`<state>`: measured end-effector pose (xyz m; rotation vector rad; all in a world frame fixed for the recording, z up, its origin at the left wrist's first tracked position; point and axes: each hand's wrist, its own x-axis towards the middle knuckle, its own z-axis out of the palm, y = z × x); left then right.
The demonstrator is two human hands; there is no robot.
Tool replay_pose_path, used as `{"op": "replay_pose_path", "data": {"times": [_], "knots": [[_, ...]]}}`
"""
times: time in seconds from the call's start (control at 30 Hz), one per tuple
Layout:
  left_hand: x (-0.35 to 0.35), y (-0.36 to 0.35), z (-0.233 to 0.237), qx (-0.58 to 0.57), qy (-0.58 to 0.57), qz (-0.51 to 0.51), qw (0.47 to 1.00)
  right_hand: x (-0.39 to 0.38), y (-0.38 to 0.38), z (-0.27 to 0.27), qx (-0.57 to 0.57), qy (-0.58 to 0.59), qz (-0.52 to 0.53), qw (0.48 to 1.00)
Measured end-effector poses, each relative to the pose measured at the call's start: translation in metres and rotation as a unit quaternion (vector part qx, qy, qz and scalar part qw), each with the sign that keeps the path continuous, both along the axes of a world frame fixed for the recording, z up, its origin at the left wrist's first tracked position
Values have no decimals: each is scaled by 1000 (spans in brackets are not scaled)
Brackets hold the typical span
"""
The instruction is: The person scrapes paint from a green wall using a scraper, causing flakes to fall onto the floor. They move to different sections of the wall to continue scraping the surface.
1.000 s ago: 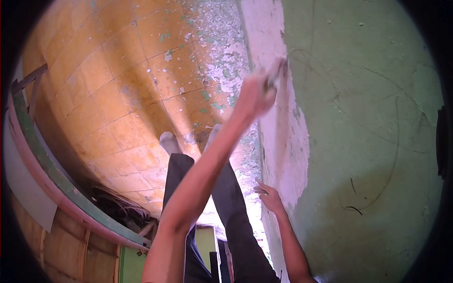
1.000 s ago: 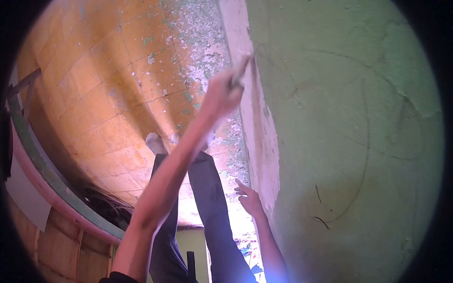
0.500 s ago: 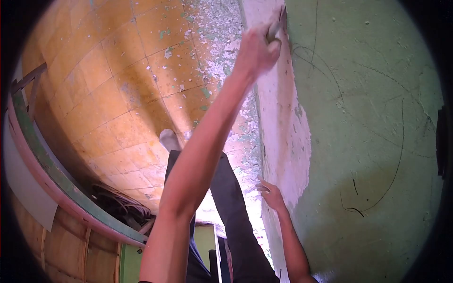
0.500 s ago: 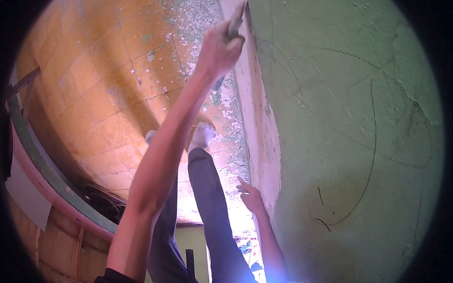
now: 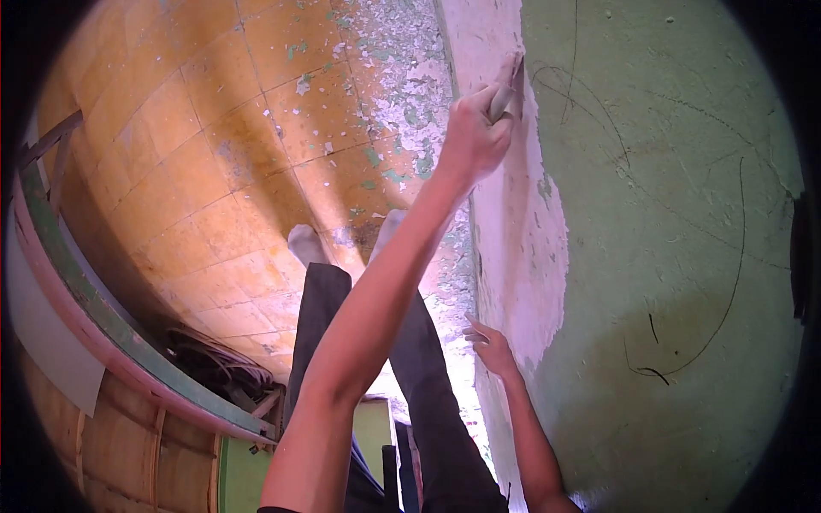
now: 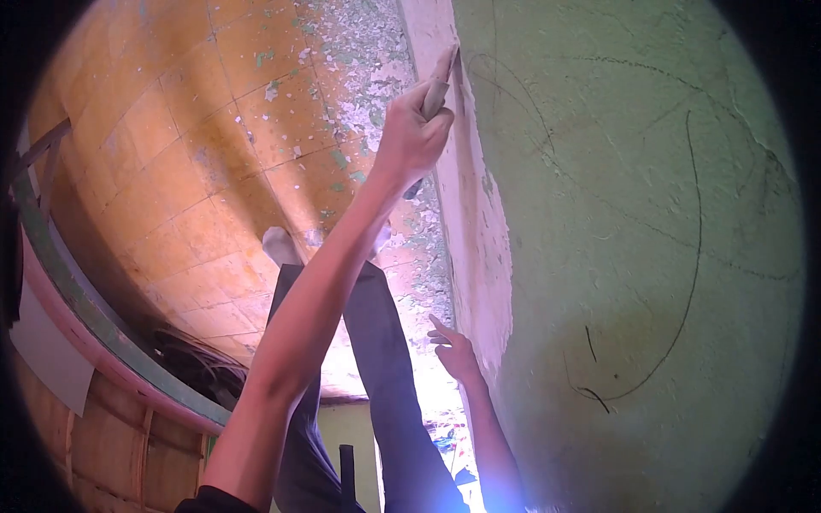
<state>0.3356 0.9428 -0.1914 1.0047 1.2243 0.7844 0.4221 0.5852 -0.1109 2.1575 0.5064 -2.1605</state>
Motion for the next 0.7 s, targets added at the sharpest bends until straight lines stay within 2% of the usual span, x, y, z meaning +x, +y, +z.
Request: {"op": "replay_pose_path", "data": {"times": [0.07,0.1,0.17,0.2,0.27,0.37,0.47,0.5,0.57,0.63,0.67,0.7], "knots": [[-7,-13,-3,2,15,-28,1000,-2,3,-3,6,4,5,1000],[-11,-35,9,-31,18,-50,998,-4,5,-2,9,8,0,1000],[-13,-87,16,-5,-9,-59,998,-6,8,1,12,17,-7,1000],[-16,-95,29,-46,-28,-96,994,-8,10,0,13,19,-6,1000],[-22,-81,38,-64,-8,-111,992,-10,9,1,9,18,-4,1000],[-15,-41,6,-69,28,-66,995,-8,2,-2,1,19,-8,1000],[-7,-17,13,-99,-32,-30,994,-1,-8,-6,1,23,-15,1000],[-5,-32,14,-87,13,-45,995,-2,-6,-5,-1,22,-12,1000],[-8,-80,24,5,32,-69,997,-3,0,1,-5,20,-4,1000],[-14,-127,51,-11,-9,-122,992,-8,7,7,9,-5,63,998],[-18,-134,66,-63,-35,-153,986,-10,12,8,18,-18,96,995],[-16,-129,69,-54,-27,-123,991,-12,17,8,17,-8,86,996]]}}
